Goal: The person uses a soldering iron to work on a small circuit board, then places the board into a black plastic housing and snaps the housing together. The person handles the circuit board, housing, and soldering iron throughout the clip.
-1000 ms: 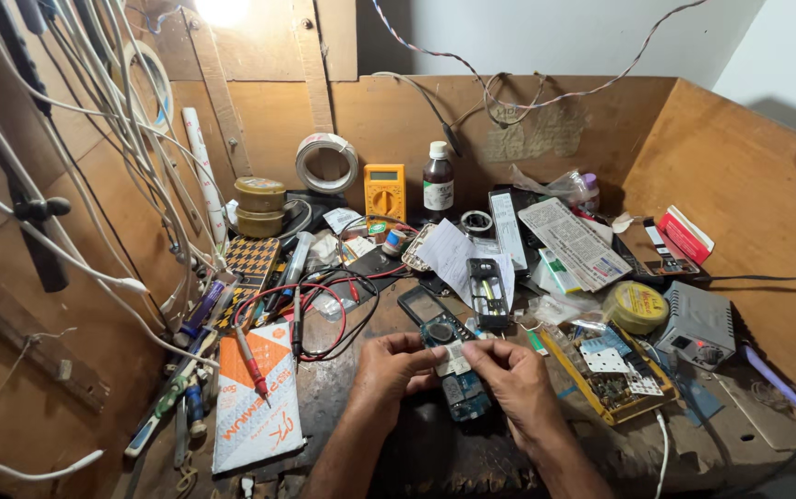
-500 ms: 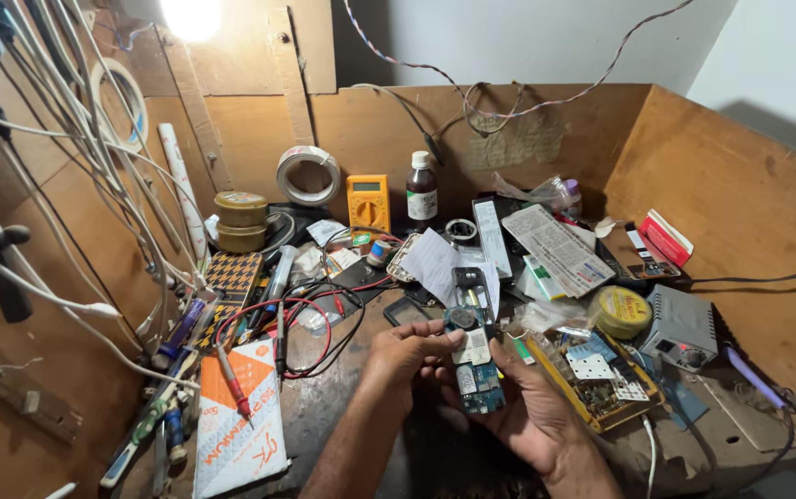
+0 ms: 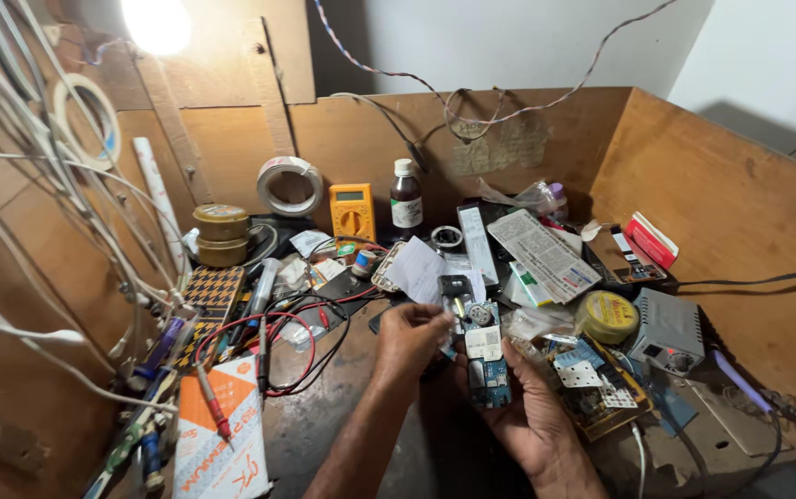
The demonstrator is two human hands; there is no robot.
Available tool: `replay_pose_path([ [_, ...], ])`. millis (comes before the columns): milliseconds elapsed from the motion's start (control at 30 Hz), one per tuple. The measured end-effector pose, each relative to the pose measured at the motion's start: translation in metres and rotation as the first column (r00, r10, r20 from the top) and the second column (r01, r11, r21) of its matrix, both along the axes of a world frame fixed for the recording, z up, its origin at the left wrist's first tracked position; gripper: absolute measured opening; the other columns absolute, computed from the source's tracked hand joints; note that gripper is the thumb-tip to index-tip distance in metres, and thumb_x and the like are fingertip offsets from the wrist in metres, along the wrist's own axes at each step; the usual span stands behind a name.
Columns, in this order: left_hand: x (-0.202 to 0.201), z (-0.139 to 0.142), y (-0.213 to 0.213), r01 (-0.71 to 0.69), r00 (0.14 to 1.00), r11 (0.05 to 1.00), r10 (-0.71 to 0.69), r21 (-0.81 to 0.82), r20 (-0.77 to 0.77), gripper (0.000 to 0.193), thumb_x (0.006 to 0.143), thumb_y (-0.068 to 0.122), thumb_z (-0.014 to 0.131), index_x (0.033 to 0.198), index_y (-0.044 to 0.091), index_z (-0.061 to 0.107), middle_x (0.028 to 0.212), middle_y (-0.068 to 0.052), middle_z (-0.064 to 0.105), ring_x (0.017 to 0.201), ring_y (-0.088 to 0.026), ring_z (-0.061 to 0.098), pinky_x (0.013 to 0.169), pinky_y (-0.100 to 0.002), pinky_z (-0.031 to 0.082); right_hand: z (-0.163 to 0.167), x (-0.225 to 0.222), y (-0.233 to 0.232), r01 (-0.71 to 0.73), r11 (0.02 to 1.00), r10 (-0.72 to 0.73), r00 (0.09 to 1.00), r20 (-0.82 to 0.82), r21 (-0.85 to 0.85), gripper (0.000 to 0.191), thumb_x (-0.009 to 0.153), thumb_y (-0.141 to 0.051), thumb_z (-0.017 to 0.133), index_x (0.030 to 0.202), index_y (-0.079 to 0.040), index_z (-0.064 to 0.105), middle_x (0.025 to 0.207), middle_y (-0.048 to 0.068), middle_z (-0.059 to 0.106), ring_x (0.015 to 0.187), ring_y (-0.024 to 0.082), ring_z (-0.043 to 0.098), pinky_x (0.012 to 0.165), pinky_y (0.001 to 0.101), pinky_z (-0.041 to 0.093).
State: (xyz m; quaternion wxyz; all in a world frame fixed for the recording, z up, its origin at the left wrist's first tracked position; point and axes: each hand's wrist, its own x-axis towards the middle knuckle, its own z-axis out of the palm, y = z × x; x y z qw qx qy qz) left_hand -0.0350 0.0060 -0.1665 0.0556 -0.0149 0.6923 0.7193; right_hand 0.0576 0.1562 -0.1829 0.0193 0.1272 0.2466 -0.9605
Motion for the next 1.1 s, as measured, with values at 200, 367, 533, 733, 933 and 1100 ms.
replay_pose_path([
  [200, -0.032, 0.013, 0.048, -0.213, 0.933, 0.876, 0.05, -0.432, -0.357, 0.036, 0.086, 0.022, 0.077, 0.11, -0.003, 0.068, 0.099, -0.014, 0.07, 0.09, -0.027, 0.069, 0.081, -0.04, 0.056, -0.002, -0.015, 0.019, 0.083, 0.995, -0.081, 0.996, 0.027, -0.06, 0.041, 0.085, -0.022, 0.076, 0.12, -0.003, 0.066, 0.108, 0.014, 0.074, 0.096, 0.03, 0.073, 0.083, 0.0427, 0.062],
  [367, -0.055, 0.021, 0.08, -0.22, 0.921, 0.729, -0.064, -0.648, -0.385, 0.05, 0.079, 0.021, 0.083, 0.112, -0.004, 0.057, 0.114, -0.021, 0.056, 0.111, -0.038, 0.056, 0.093, -0.047, 0.05, -0.003, -0.036, 0.04, 0.09, 0.989, -0.09, 0.996, -0.002, -0.119, 0.043, 0.084, -0.023, 0.077, 0.118, -0.001, 0.066, 0.106, 0.016, 0.073, 0.095, 0.032, 0.073, 0.081, 0.0422, 0.063],
  [533, -0.076, 0.017, 0.104, -0.173, 0.961, 0.667, -0.046, -0.725, -0.272, 0.063, 0.071, 0.015, 0.088, 0.117, -0.005, 0.05, 0.12, -0.022, 0.049, 0.113, -0.039, 0.054, 0.091, -0.048, 0.052, -0.008, -0.053, 0.058, 0.112, 0.985, -0.103, 0.992, 0.071, -0.134, 0.045, 0.083, -0.023, 0.078, 0.12, -0.004, 0.065, 0.107, 0.014, 0.073, 0.095, 0.029, 0.073, 0.084, 0.0406, 0.062],
  [733, -0.102, 0.001, 0.107, -0.144, 0.961, 0.649, -0.088, -0.747, -0.262, 0.055, 0.078, -0.004, 0.073, 0.124, -0.007, 0.045, 0.118, -0.026, 0.054, 0.098, -0.039, 0.068, 0.078, -0.042, 0.065, -0.017, -0.071, 0.059, 0.121, 0.99, -0.115, 0.99, 0.083, -0.071, 0.048, 0.08, -0.025, 0.078, 0.12, -0.002, 0.065, 0.106, 0.017, 0.074, 0.093, 0.03, 0.074, 0.084, 0.0428, 0.063],
  [933, -0.104, -0.013, 0.093, -0.218, 0.935, 0.739, -0.029, -0.637, -0.354, 0.058, 0.082, -0.01, 0.064, 0.136, -0.01, 0.043, 0.101, -0.024, 0.067, 0.091, -0.036, 0.071, 0.074, -0.044, 0.062, -0.024, -0.07, 0.053, 0.124, 0.988, -0.122, 0.992, 0.02, -0.088, 0.046, 0.083, -0.022, 0.077, 0.122, -0.001, 0.064, 0.107, 0.018, 0.073, 0.094, 0.031, 0.073, 0.084, 0.0427, 0.062],
  [1100, -0.1, -0.013, 0.064, -0.168, 0.983, 0.985, 0.164, -0.047, -0.085, 0.05, 0.086, -0.002, 0.07, 0.135, 0.001, 0.06, 0.099, -0.02, 0.074, 0.079, -0.025, 0.073, 0.067, -0.037, 0.058, -0.022, -0.062, 0.045, 0.064, 0.993, -0.072, 0.995, -0.068, -0.102, 0.047, 0.085, -0.022, 0.076, 0.123, 0.002, 0.063, 0.109, 0.021, 0.072, 0.095, 0.032, 0.073, 0.084, 0.0431, 0.063],
])
